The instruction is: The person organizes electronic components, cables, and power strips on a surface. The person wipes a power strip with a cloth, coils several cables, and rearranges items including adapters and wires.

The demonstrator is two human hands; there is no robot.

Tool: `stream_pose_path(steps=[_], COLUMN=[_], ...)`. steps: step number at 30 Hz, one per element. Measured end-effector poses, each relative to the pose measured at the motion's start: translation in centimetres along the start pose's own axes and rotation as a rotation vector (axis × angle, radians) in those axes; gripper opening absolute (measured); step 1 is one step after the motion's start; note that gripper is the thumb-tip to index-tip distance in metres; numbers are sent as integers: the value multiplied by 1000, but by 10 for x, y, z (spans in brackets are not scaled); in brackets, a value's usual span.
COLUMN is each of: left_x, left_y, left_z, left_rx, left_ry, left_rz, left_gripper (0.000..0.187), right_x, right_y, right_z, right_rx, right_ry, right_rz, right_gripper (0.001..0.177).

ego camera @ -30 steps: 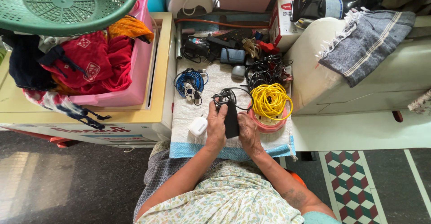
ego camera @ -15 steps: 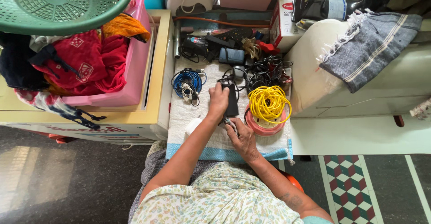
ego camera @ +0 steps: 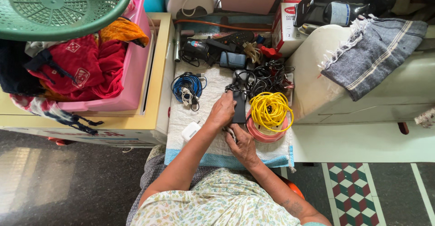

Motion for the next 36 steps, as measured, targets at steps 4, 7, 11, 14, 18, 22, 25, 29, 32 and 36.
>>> stream_pose_path(steps=[4, 7, 11, 14, 18, 22, 25, 29, 32, 36], left_x=[9, 25, 49, 18, -8, -34, -37, -9, 35, 96], left_y=[7, 28, 77, 127, 153, 159, 148, 132, 112, 72], left_z=[0, -6, -37, -14, 12, 34, 34, 35, 19, 5], left_rx=[86, 78, -227, -108, 28, 216, 178, 254, 200, 229], left_ry=[129, 378, 306, 389, 350, 374, 334, 244, 241, 194], left_rz=[172, 135, -241, -91, -38, 18, -51, -115, -122, -127], left_gripper=[19, 18, 18, 18, 25, 44, 40, 52, 46, 42], right_x=[-2, -2, -2, 0, 1, 0, 2, 0, 2, 5], right_y=[0, 0, 2, 2, 2, 3, 2, 1, 2, 1], right_z=[-4, -4, -4, -2, -2, -2, 2, -3, 3, 7], right_rx=[-10, -23, -55, -54, -32, -3, 45, -22, 9, 21], right_ry=[-19, -14, 11, 0, 28, -15, 26, -6, 35, 18], right_rz=[7, 23, 45, 39, 26, 9, -12, 17, 9, -6], right_gripper=[21, 22, 22, 23, 23, 23, 23, 22, 23, 23])
Point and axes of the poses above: each hand's wrist, its own y-axis towards the middle knuckle, its own x-axis out of the back of the hand, z = x × y, the point moved 10 cm from there along y, towards the middle knuckle, and after that the axes turned 7 degrees about -y, right-handed, at the moved point
